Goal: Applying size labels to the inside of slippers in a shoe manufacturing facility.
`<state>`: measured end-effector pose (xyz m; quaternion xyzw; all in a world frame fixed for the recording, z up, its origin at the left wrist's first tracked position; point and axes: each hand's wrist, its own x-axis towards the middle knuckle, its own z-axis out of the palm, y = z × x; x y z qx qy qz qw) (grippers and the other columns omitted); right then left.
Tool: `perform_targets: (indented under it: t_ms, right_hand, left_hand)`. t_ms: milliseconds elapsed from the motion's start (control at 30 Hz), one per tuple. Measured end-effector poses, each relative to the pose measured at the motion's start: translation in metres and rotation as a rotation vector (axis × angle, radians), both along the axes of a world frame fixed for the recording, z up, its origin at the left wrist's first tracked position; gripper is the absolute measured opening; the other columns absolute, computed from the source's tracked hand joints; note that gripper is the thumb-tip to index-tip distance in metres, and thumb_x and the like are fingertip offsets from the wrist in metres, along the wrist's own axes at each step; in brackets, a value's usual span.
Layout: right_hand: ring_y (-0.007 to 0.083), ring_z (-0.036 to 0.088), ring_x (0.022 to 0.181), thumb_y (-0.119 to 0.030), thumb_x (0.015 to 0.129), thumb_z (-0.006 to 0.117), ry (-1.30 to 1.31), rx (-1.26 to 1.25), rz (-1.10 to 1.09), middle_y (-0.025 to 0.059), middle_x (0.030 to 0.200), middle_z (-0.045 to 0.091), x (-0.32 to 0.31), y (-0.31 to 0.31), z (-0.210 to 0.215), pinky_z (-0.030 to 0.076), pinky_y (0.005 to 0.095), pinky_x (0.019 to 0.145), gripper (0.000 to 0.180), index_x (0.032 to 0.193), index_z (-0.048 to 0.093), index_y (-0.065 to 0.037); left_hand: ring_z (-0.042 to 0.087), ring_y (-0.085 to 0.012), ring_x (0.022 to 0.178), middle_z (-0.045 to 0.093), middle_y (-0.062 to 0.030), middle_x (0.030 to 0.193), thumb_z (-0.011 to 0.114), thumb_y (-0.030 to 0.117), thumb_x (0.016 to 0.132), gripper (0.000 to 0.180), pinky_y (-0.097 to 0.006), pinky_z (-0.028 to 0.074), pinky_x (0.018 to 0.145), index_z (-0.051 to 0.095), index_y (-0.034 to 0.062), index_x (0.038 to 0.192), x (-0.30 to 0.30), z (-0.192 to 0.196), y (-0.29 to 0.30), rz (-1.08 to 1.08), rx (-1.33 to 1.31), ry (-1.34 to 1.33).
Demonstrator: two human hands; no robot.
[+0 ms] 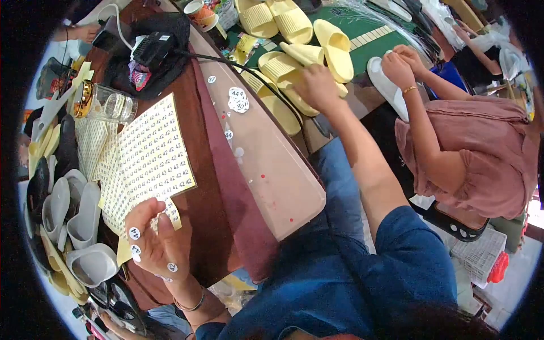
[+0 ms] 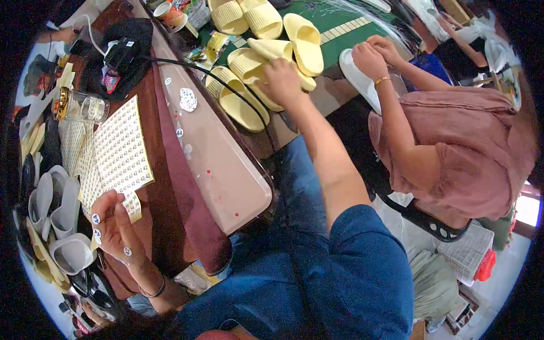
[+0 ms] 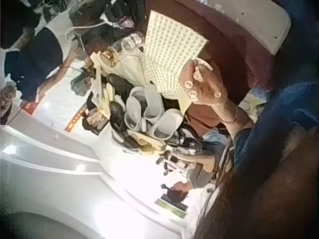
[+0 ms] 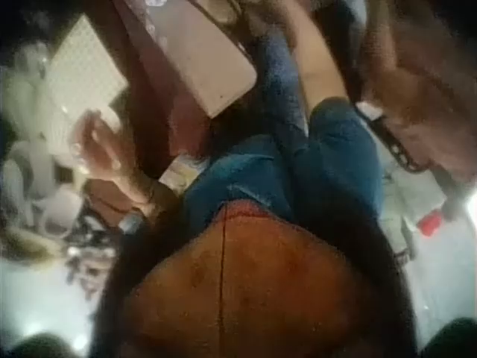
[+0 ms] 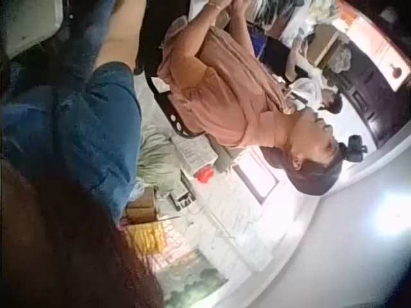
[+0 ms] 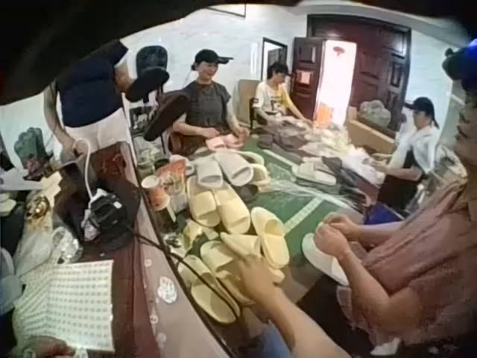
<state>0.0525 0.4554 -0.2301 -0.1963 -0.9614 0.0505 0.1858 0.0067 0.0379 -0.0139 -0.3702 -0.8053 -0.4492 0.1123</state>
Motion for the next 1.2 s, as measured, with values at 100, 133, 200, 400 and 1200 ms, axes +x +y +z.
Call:
perform_targets:
  t_ms: [100,133,200,400,1200]
  right_hand:
    - [0.0307,0.056,0.111,-0.051,0.082,0.07,-0.187,-0.014,-0.043,0.0111,0.108,0.064,-0.031,-0.029,0.003,0.041,0.0551,0.095,0.045,0.099,0.073,-0.009]
    - [0.0296,0.056,0.111,-0.052,0.082,0.069,-0.245,0.022,-0.109,0.0098,0.107,0.065,-0.045,-0.041,0.004,0.04,0.0564,0.095,0.046,0.099,0.074,-0.009]
    - [0.027,0.059,0.109,-0.054,0.083,0.067,-0.258,-0.035,-0.125,0.0068,0.106,0.069,-0.058,-0.04,-0.001,0.041,0.052,0.094,0.044,0.097,0.076,-0.014]
    - [0.0375,0.067,0.095,-0.022,0.091,0.054,-0.145,-0.315,-0.191,0.0169,0.101,0.068,-0.061,-0.018,-0.05,0.054,0.0484,0.082,0.02,0.095,0.069,-0.009]
    - [0.0333,0.066,0.063,-0.028,0.082,0.067,0.444,-0.05,0.326,0.0158,0.074,0.065,0.04,-0.191,0.261,0.053,0.0428,0.056,0.025,0.077,0.062,-0.004]
  left_hand:
    - [0.062,-0.0175,0.099,0.063,-0.013,0.112,0.057,0.001,0.096,0.022,-0.03,0.047,0.093,0.058,-0.0047,0.117,0.001,-0.003,-0.005,0.021,0.011,-0.029]
    - [0.062,-0.0178,0.099,0.063,-0.0131,0.112,0.057,0.001,0.096,0.023,-0.031,0.048,0.093,0.058,-0.0045,0.118,0.002,-0.006,-0.008,0.039,0.033,-0.067]
    - [0.064,-0.019,0.1,0.065,-0.0141,0.115,0.059,-0.001,0.094,0.031,-0.031,0.049,0.093,0.055,-0.0043,0.125,0.004,-0.006,-0.003,0.082,0.153,-0.159]
    - [0.062,-0.0217,0.106,0.061,-0.018,0.122,0.057,-0.004,0.093,0.046,-0.035,0.047,0.097,0.046,-0.0043,0.137,-0.005,0.005,0.002,0.112,0.58,-0.456]
    - [0.055,-0.0168,0.117,0.057,-0.012,0.132,0.055,0.022,0.102,0.042,-0.03,0.043,0.1,0.047,0.0015,0.139,-0.021,-0.004,0.006,-0.013,0.611,-0.547]
